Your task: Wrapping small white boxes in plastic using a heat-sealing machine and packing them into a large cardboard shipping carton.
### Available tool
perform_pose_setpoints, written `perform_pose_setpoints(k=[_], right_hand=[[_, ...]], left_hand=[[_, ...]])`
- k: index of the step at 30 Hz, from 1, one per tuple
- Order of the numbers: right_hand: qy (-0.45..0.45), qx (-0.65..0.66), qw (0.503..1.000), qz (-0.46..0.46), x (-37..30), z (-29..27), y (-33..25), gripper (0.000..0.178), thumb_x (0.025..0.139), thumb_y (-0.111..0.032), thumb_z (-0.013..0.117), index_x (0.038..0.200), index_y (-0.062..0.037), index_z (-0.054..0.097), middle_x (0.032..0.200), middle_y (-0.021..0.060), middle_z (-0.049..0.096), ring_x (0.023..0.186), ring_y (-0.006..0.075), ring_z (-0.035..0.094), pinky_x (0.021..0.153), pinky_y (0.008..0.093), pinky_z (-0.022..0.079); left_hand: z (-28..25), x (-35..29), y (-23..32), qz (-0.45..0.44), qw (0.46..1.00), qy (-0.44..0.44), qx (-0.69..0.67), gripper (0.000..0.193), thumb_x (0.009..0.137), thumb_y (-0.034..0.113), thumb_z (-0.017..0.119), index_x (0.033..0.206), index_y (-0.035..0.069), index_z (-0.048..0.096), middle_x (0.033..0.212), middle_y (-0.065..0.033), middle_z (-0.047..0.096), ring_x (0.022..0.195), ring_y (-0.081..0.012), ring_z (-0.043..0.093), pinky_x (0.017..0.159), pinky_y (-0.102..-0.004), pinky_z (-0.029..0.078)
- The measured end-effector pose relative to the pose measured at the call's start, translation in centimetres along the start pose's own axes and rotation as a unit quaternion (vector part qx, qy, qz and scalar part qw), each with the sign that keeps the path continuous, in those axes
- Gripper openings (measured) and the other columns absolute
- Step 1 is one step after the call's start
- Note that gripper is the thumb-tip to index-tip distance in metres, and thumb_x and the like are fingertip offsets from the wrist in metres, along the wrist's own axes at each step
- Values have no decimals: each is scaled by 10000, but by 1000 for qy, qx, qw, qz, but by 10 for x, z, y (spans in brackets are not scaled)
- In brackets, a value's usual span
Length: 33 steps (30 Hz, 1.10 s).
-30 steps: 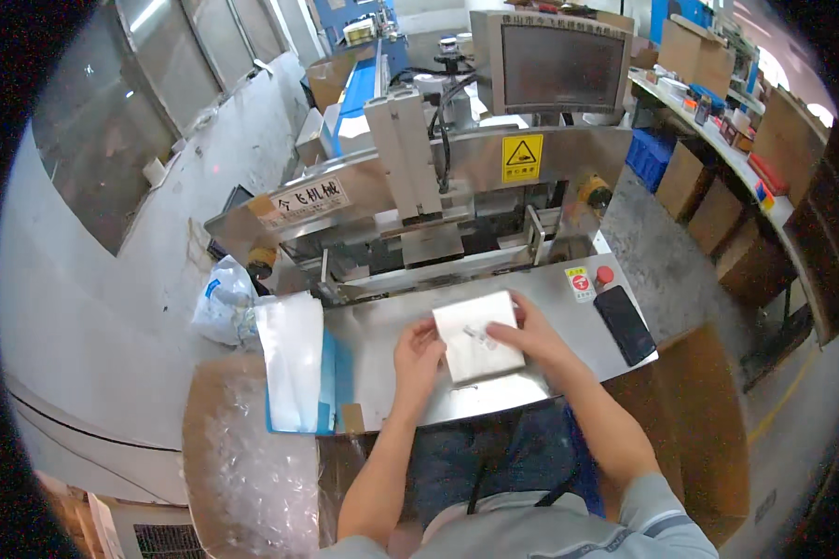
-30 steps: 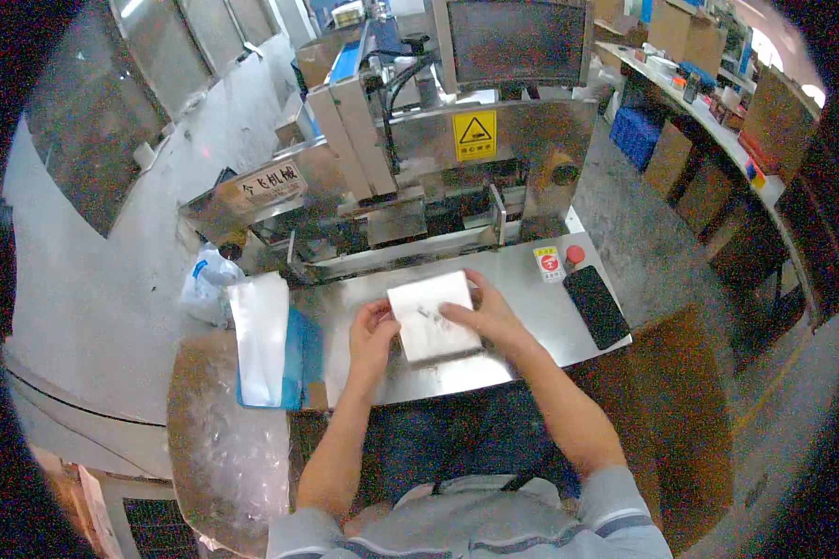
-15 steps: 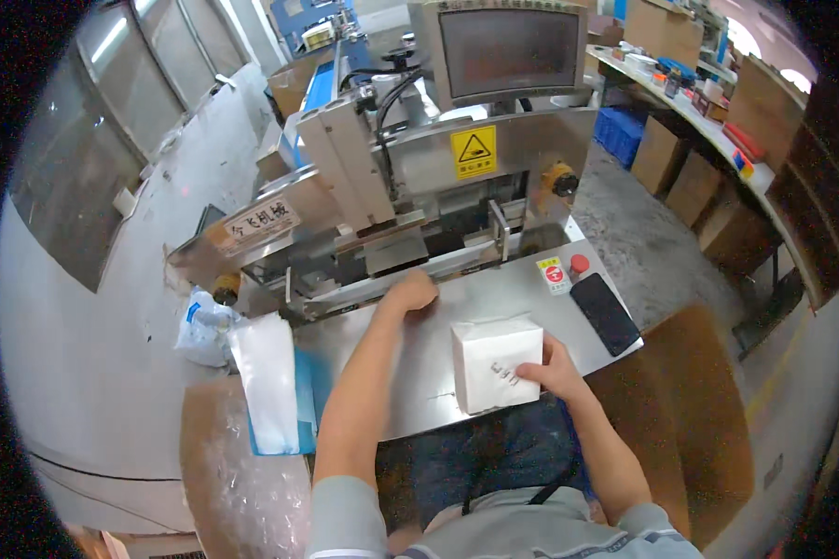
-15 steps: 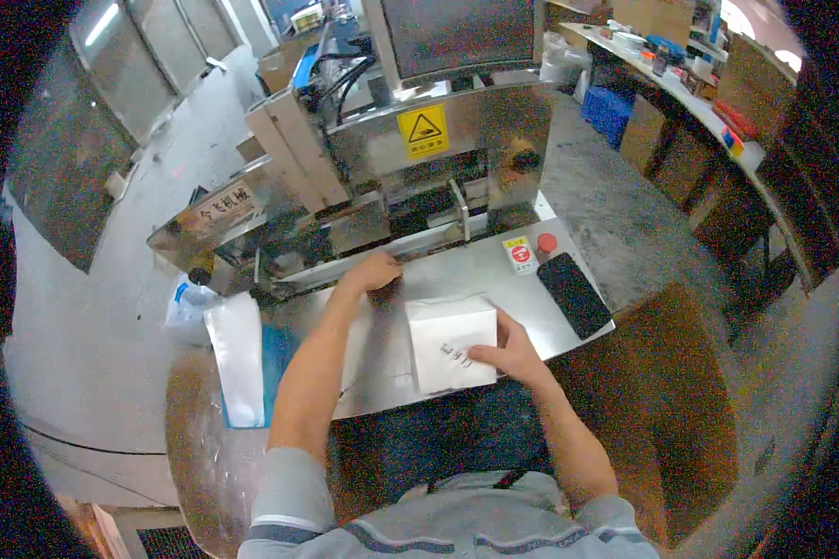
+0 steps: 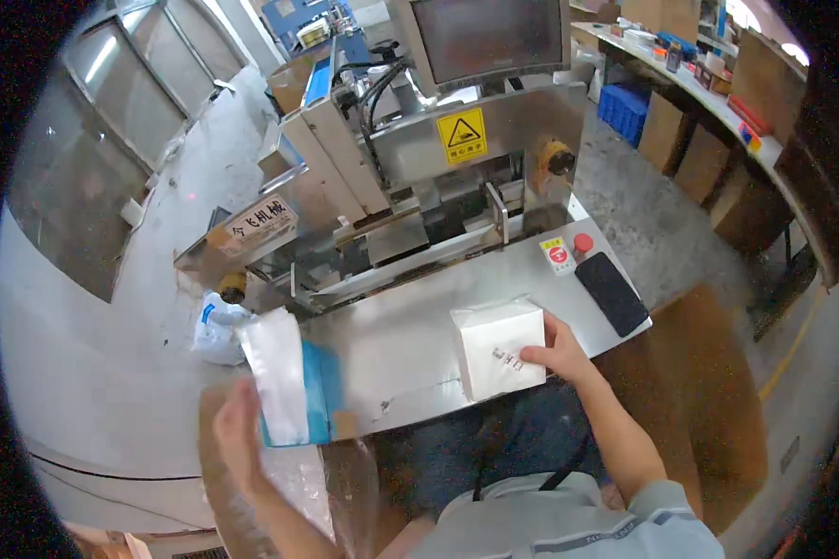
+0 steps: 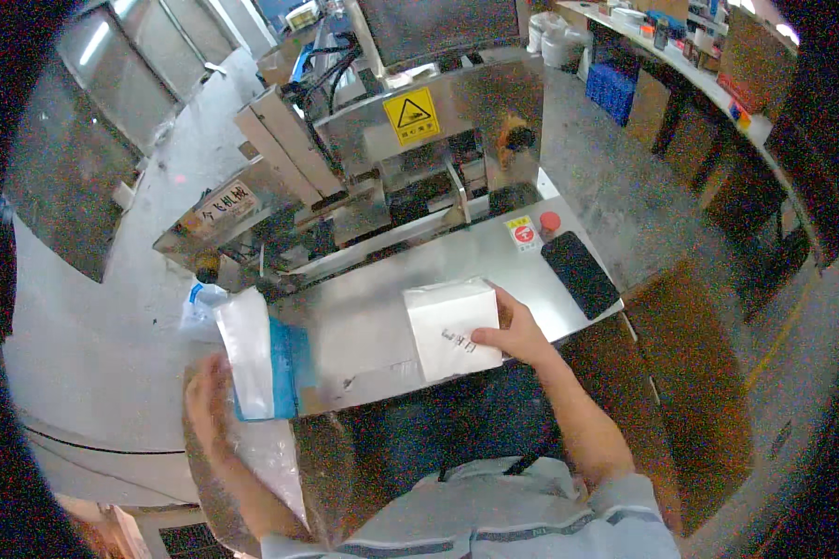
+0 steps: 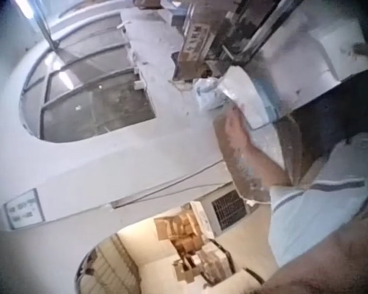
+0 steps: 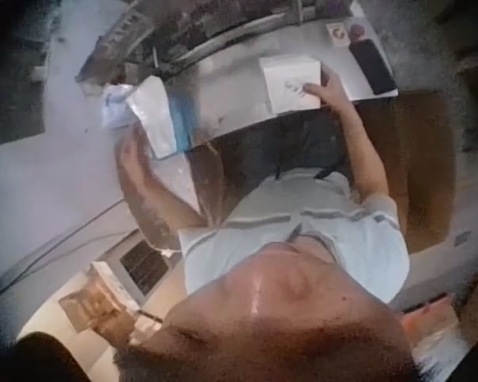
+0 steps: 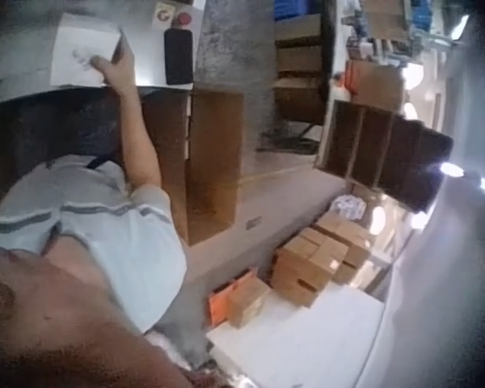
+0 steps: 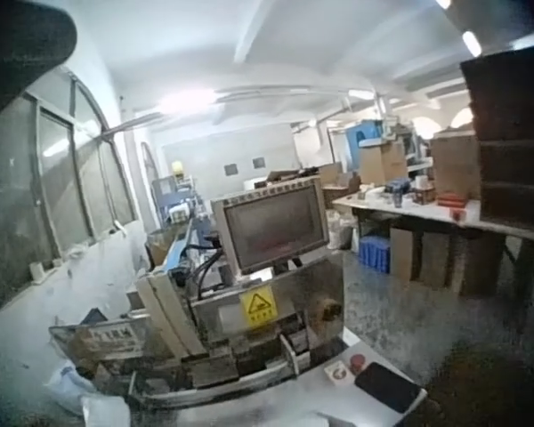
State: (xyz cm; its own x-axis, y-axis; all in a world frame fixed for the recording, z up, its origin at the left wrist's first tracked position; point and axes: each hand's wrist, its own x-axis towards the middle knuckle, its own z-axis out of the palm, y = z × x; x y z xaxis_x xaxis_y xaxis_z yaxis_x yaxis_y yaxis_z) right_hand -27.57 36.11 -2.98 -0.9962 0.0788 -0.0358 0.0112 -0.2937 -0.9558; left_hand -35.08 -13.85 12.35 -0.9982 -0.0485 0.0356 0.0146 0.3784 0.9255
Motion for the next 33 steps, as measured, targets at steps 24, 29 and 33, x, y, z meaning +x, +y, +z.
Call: perform_pose_setpoints(k=[24,29,33], right_hand=[[306,-618,686,230,-306,-243,-118,904,682,-287,850,1417,11,416,1337,259,541,1228,399,535,1024,470,457],[166,-532,667,495,-395,-393,90,633,687,-290,828,1168,46,591,1116,292,654,1063,422,637,942,480,511],[293,-415,715,480,-459,-442,224,600,748,-292,755,1206,51,577,1131,292,660,1061,458,632,956,493,502]], left_hand=[[407,-51,-30,389,829,-222,336,674,981,392,591,1443,-67,419,1515,-305,357,1411,-461,331,1170,-515,264],[421,-51,-33,394,794,-206,415,649,1005,390,548,1470,-39,402,1534,-302,330,1410,-474,326,1157,-532,272],[421,-60,-20,366,803,-227,412,621,1023,367,514,1486,-27,389,1555,-298,302,1425,-470,310,1161,-530,267]])
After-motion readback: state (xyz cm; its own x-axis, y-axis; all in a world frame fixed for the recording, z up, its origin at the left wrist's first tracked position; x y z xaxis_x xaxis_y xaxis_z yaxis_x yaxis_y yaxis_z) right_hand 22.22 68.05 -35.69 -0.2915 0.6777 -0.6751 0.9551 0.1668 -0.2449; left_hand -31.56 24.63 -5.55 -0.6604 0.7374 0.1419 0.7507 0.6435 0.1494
